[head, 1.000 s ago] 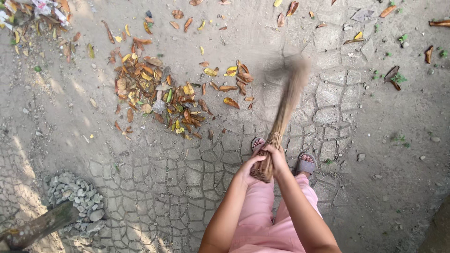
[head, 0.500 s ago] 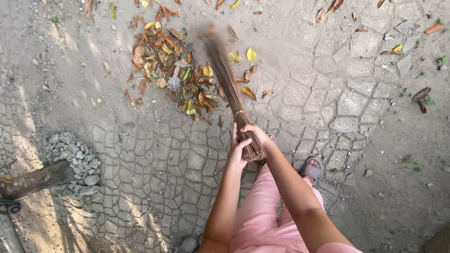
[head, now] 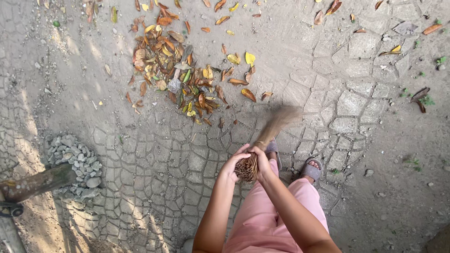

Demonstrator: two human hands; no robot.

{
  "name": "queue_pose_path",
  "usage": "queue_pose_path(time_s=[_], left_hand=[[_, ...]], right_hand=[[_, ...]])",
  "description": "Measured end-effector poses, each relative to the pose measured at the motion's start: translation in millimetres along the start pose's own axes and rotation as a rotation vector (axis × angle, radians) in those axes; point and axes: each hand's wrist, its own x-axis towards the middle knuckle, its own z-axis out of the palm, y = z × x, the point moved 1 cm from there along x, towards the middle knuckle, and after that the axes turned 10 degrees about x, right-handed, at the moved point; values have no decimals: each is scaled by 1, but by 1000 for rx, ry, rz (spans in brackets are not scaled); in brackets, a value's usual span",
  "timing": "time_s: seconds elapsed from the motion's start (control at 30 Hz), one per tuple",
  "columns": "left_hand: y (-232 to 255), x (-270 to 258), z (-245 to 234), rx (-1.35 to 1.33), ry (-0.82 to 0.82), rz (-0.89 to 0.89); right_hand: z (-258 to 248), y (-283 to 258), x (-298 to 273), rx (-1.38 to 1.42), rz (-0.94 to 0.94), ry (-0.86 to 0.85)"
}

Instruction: The person sweeps leaves on a stone patio and adjusts a bundle of sticks by hand.

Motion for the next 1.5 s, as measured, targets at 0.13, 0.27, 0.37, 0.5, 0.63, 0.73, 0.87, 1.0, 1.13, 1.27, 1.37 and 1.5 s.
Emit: queue_pose_path(time_s=[0.13, 0.27, 0.37, 0.5, 0.63, 0.73, 0.87, 1.0, 1.13, 1.27, 1.37, 1.5], left_hand=[[-13, -6, 26, -28, 446, 122], [-32, -3, 88, 70, 450, 279], [-46, -15, 135, 152, 412, 263], [-69, -4, 180, 189, 146, 109], [-111, 35, 218, 308, -300, 28], [-132, 76, 254, 513, -378, -247], [-140, 120, 322, 556, -425, -156], [-147, 139, 377, 527, -421, -239], [-200, 172, 418, 533, -418, -288], [-258, 208, 436, 625, -264, -336], [-289, 217, 450, 614, -16, -290], [-295, 210, 466, 529, 6, -352]], right_hand=[[-6, -30, 35, -311, 118, -85], [-4, -74, 8, -409, 231, -268], [-6, -102, -56, -402, 130, -286], [-34, -144, -111, -386, -182, -197], [-103, -188, -156, -181, -404, -39], [-150, -237, -196, -16, -473, 44], [-216, -303, -233, 168, -638, 153], [-278, -369, -254, 275, -743, 174], [-309, -445, -246, 410, -683, 155], [-299, -480, -253, 119, -394, 187], [-307, -492, -314, -221, -357, 33], [-271, -493, -368, -287, -397, -129]])
